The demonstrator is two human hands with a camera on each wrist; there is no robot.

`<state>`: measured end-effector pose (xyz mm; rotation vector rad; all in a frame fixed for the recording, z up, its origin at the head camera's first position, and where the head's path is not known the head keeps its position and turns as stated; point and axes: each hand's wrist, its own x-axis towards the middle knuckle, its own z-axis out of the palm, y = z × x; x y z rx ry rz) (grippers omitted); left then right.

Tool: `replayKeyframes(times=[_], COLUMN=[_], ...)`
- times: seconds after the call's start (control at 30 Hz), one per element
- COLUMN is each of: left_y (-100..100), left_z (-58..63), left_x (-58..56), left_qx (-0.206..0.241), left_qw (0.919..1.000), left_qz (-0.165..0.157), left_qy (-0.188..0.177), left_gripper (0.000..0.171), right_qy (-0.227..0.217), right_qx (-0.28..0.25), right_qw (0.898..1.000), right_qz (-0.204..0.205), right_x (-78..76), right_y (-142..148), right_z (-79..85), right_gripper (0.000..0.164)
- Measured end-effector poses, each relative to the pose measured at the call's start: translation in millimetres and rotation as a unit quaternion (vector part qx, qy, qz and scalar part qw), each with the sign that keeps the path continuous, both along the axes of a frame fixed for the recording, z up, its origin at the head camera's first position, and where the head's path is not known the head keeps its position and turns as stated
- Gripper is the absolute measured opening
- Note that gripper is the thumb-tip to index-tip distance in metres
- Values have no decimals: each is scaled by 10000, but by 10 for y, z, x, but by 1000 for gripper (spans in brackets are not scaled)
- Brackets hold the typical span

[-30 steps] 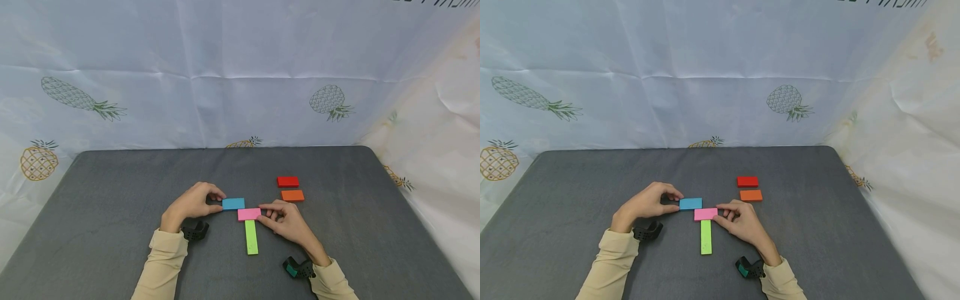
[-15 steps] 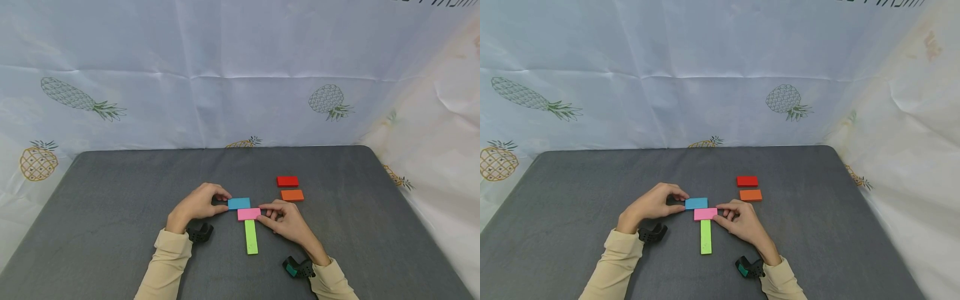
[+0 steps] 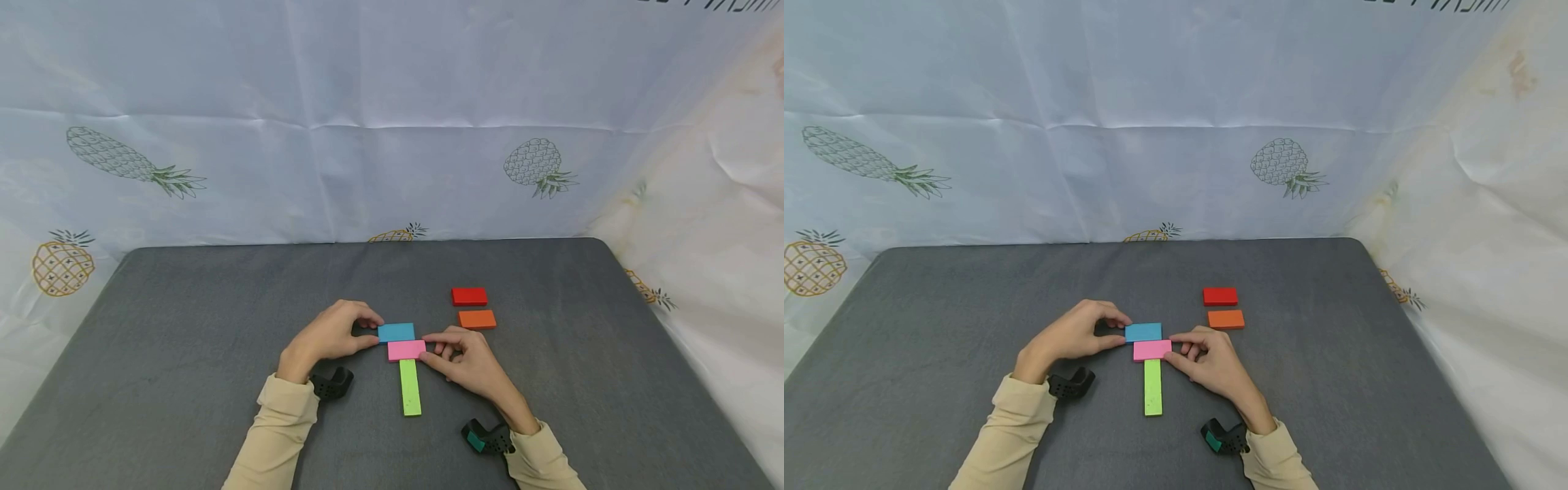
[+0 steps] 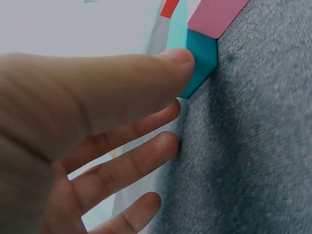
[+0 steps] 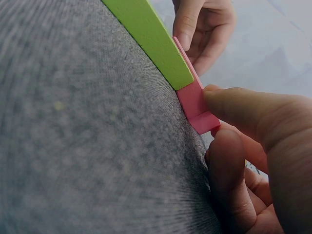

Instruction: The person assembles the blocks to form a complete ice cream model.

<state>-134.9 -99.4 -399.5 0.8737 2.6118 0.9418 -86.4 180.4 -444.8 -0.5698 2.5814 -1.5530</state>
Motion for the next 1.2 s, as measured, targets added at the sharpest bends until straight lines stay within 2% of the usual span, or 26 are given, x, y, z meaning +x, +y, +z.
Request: replayKeyframes(times=[0.43,0.97,1.2], left_y=[36,98,118], left_z=[-5,-25,-34], left_x=[10,32,33], left_qx=[68,65,81], left_qw=[9998,9999,9997], left_qz=[-76,6,28], left_qy=[144,135,241], left_gripper=[23,25,25], right_qy=[60,54,38], right_qx=[-38,-14,-17], right_qw=[10000,10000,10000], right_qz=[22,-3,-4], right_x=[-3,3,3], right_y=[-3,-5,-9], right_z=[0,-4,-4], right_gripper=[27,27,27])
